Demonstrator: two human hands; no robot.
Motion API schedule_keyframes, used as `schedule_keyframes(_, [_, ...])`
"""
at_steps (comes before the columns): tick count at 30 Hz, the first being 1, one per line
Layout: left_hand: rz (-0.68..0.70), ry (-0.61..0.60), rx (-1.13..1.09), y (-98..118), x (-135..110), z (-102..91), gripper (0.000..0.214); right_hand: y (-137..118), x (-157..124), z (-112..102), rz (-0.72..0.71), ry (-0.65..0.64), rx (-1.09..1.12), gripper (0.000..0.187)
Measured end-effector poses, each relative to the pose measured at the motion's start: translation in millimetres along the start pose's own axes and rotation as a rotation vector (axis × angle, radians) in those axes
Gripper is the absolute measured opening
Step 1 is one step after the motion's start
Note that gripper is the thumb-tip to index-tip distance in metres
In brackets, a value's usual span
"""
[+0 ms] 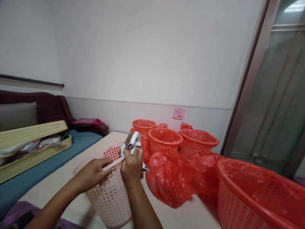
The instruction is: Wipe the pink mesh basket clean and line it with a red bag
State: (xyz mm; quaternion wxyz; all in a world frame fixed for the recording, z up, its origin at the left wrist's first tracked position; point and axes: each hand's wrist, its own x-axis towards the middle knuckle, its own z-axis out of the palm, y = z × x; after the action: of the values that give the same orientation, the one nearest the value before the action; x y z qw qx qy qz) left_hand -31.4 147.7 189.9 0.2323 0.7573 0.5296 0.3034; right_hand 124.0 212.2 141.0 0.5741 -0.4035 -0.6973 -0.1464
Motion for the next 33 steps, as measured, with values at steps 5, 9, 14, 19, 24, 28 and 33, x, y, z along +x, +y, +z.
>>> schedule_keyframes(5, [-0.020,0.022,-0.017,-6,1,-1.3,0.026,-1,3,6,-0.012,0.010,0.007,0.027])
schedule_keyframes(9, [-0.008,0.049,-0.026,-12,1,-1.5,0.028,-1,2,11,-0.043,0.031,0.019,0.028])
schedule_keyframes(14, [-0.030,0.065,-0.025,-11,1,-0.9,0.028,-3,4,11,-0.006,0.028,-0.005,0.028])
schedule_keyframes(19, [0.013,0.042,0.002,-7,4,-0.1,0.021,10,1,13,0.106,-0.006,0.109,0.041])
schedule_keyframes(24, [-0.029,0.084,0.026,-13,3,-0.5,0.023,50,-59,19,0.523,-0.176,0.196,0.044])
schedule_keyframes(28, [-0.024,0.086,0.094,-7,7,2.6,0.025,74,-105,15,0.736,-0.189,0.226,0.032])
schedule_keyframes(33, [0.006,0.122,0.202,15,25,12.0,0.029,38,-87,-2,0.734,-0.139,0.325,0.045])
